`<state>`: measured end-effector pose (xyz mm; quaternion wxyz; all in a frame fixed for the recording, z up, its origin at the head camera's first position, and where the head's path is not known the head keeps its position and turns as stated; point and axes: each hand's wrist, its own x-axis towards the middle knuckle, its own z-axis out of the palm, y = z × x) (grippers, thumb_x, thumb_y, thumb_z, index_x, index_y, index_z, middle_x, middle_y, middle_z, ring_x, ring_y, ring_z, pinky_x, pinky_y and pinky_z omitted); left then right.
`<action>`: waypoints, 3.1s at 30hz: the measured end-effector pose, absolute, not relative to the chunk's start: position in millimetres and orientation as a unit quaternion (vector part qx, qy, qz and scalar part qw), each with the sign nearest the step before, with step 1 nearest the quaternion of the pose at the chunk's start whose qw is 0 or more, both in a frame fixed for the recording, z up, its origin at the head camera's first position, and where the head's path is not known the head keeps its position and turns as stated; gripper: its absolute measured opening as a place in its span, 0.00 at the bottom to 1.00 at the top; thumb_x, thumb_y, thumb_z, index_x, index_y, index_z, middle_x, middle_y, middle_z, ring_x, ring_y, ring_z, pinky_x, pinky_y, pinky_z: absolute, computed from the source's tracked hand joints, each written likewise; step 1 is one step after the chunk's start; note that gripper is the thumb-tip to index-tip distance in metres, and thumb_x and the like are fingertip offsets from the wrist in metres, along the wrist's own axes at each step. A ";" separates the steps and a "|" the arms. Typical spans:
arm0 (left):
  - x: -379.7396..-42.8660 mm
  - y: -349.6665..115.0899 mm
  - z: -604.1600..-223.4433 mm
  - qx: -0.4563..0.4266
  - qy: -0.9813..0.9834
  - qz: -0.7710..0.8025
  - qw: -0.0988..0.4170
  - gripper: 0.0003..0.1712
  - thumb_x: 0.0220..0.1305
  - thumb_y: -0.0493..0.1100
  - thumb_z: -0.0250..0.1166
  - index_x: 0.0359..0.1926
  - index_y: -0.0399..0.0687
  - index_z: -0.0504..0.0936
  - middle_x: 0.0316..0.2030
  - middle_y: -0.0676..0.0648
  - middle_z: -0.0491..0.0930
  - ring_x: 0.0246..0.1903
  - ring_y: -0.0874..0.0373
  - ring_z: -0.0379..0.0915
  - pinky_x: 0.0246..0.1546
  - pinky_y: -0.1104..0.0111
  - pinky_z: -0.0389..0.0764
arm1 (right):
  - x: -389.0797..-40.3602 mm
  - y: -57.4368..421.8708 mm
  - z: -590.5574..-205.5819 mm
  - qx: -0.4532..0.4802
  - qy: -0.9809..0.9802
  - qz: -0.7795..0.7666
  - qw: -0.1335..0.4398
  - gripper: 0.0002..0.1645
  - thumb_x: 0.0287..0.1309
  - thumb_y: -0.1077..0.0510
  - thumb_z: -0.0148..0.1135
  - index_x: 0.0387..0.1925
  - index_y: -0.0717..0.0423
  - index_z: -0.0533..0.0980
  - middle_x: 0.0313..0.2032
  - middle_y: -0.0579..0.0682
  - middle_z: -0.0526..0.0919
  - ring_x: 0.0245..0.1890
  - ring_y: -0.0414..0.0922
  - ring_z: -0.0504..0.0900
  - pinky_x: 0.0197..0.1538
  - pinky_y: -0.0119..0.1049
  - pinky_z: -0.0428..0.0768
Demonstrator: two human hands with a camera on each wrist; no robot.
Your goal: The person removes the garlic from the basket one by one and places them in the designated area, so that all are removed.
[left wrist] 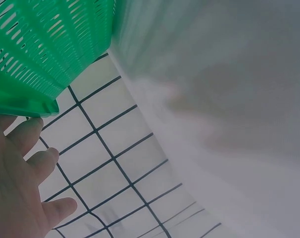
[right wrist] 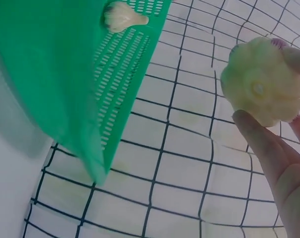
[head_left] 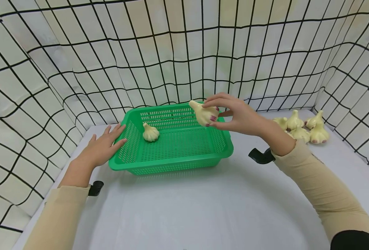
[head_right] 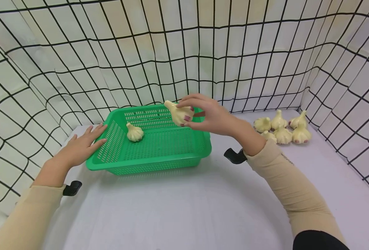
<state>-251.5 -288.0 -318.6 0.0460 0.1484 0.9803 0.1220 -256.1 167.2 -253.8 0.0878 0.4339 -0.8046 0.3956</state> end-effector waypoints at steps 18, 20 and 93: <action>-250.6 -288.7 -317.3 0.148 0.981 0.118 0.046 0.43 0.81 0.65 0.39 0.83 0.45 0.43 0.81 0.36 0.41 0.78 0.32 0.27 0.67 0.27 0.28 | -254.6 213.4 -276.4 0.436 -0.766 0.396 0.257 0.39 0.43 0.83 0.73 0.61 0.76 0.74 0.60 0.68 0.73 0.56 0.36 0.77 0.54 0.27 0.81; -250.2 -288.9 -316.9 0.148 0.981 0.117 0.045 0.43 0.81 0.65 0.39 0.83 0.45 0.43 0.81 0.36 0.41 0.78 0.32 0.28 0.67 0.27 0.29 | -254.2 218.5 -277.4 0.433 -0.768 0.390 0.267 0.38 0.43 0.84 0.72 0.61 0.76 0.75 0.64 0.67 0.72 0.57 0.35 0.77 0.54 0.27 0.80; -250.5 -287.9 -318.0 0.149 0.980 0.124 0.050 0.44 0.81 0.65 0.38 0.83 0.44 0.42 0.80 0.35 0.41 0.77 0.31 0.28 0.66 0.26 0.30 | -203.2 391.8 -333.6 0.152 -0.890 0.378 0.206 0.51 0.48 0.84 0.67 0.74 0.75 0.57 0.57 0.36 0.56 0.56 0.24 0.60 0.51 0.08 0.66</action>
